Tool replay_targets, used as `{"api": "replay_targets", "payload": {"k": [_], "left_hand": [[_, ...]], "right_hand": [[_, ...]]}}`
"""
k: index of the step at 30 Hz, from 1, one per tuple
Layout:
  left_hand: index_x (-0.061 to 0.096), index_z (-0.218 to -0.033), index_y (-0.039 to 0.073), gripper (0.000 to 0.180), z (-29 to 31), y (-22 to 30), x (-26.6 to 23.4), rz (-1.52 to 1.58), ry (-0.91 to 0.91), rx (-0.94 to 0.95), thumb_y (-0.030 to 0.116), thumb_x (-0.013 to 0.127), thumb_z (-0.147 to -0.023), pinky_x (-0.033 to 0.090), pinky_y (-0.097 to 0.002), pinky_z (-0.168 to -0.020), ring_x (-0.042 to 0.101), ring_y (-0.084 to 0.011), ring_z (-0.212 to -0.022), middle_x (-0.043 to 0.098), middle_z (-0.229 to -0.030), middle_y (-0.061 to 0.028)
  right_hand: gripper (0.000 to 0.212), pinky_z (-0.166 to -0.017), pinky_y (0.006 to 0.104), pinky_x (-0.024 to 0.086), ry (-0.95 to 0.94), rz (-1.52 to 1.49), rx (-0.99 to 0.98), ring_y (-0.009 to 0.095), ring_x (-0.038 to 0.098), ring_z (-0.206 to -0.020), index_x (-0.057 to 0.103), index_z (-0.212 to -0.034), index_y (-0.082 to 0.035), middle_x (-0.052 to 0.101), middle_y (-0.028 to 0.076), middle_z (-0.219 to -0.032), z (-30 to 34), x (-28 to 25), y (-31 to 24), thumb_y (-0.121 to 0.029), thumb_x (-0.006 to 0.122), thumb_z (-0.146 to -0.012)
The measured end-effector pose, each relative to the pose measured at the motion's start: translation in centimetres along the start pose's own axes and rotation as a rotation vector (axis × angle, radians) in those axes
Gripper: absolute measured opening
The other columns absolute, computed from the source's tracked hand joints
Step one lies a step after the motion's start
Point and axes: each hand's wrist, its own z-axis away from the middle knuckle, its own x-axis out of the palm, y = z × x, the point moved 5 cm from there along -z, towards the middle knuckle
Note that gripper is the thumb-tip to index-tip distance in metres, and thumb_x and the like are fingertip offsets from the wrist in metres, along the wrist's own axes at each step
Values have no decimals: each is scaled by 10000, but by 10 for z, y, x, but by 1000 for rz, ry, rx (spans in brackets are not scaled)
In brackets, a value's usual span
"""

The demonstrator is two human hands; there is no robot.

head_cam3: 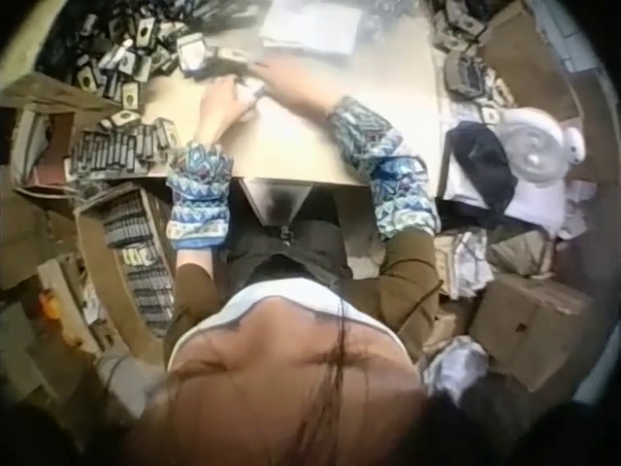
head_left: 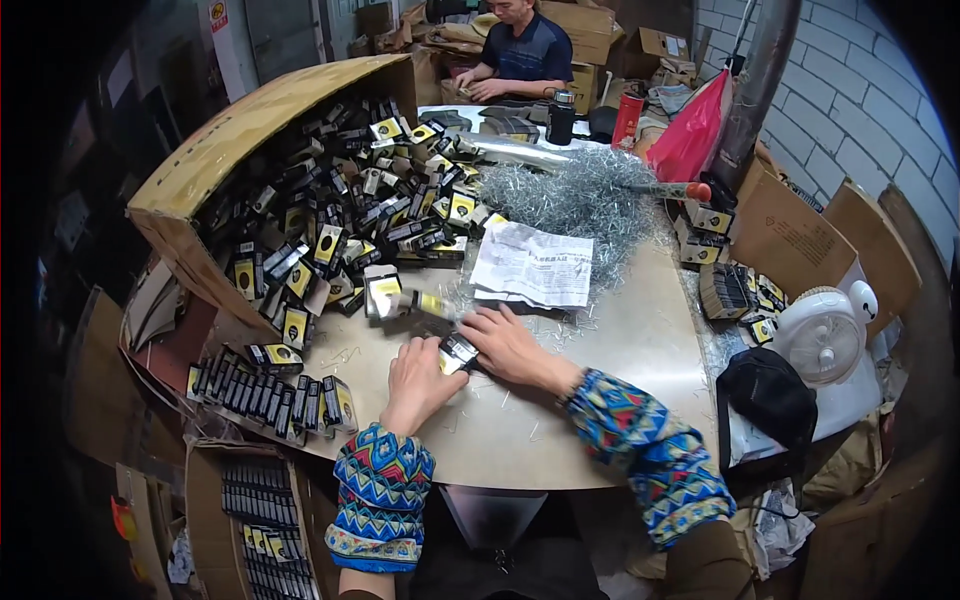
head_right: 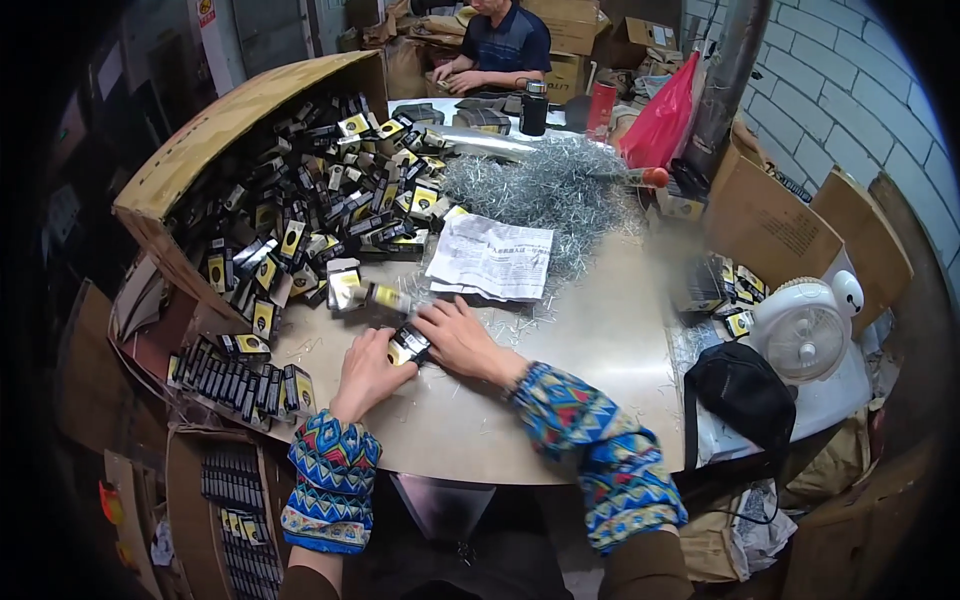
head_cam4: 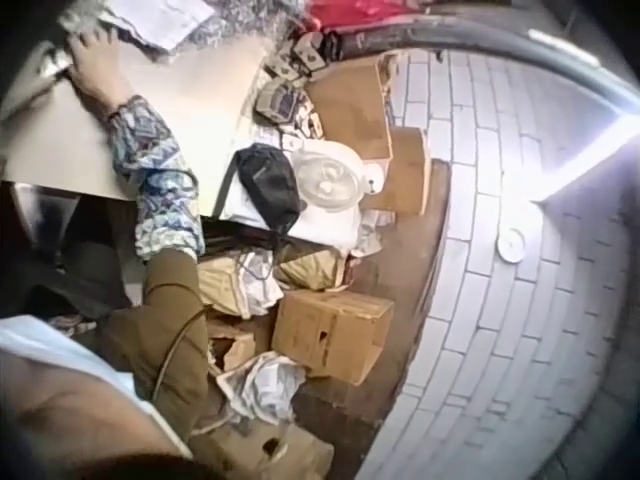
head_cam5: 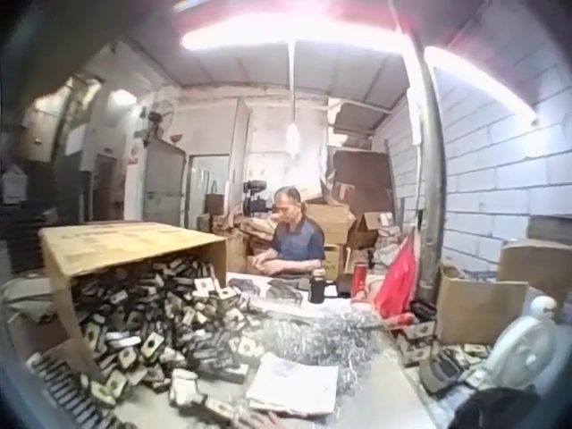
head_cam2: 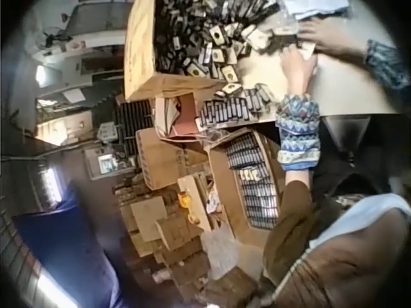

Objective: Packaging small items into yellow and black boxes and organizing those boxes into large cardboard trays.

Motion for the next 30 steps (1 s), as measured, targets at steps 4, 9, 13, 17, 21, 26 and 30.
{"api": "replay_targets", "payload": {"k": [4,9,13,17,21,26,30], "left_hand": [[598,-1109,-28,524,3,1,1,-26,85,37,281,701,-699,460,-447,-887,543,-379,-1001,592,-1044,-202],[577,-1122,-23,523,13,9,5,-38,57,70,259,695,-698,457,-442,-892,538,-364,-1014,600,-1054,-191],[576,-1123,-23,523,24,13,-2,-20,21,47,252,699,-696,455,-435,-898,542,-363,-1018,601,-1067,-190],[575,-1142,-23,537,36,4,-12,4,44,25,244,706,-696,455,-429,-909,550,-369,-1031,600,-1097,-190],[557,-1186,-16,578,52,3,-10,10,28,42,243,717,-695,457,-430,-918,554,-375,-1045,598,-1127,-191],[546,-1224,-9,541,73,11,-8,150,120,51,235,697,-766,454,-431,-899,549,-382,-1036,587,-1110,-214],[515,-1253,-18,428,92,8,-16,500,69,-31,264,587,-939,483,-344,-802,601,-257,-902,621,-994,-130]], "right_hand": [[231,-825,431,448,-77,-7,280,322,535,-951,616,-941,-65,578,122,-973,43,-49,19,-262,689,-846],[345,-908,461,450,-117,-8,336,360,535,-1068,607,-1114,-50,574,174,-1170,55,-54,-5,-298,669,-883],[433,-1029,535,362,-197,11,198,381,455,-1248,556,-1272,-99,502,161,-1363,50,-30,-16,-356,594,-926],[419,-1042,587,327,-189,114,405,397,407,-1301,553,-1293,-117,510,124,-1364,67,-45,-3,-359,560,-950],[411,-1042,553,345,-198,12,362,422,412,-1280,559,-1285,-95,511,164,-1348,82,-52,-33,-335,558,-951],[398,-1026,545,368,-194,-37,415,416,436,-1251,571,-1279,-92,521,180,-1343,93,-65,-60,-307,572,-945],[383,-1024,557,370,-188,41,432,415,443,-1236,574,-1272,-86,528,162,-1345,103,-70,-66,-286,570,-946]]}}
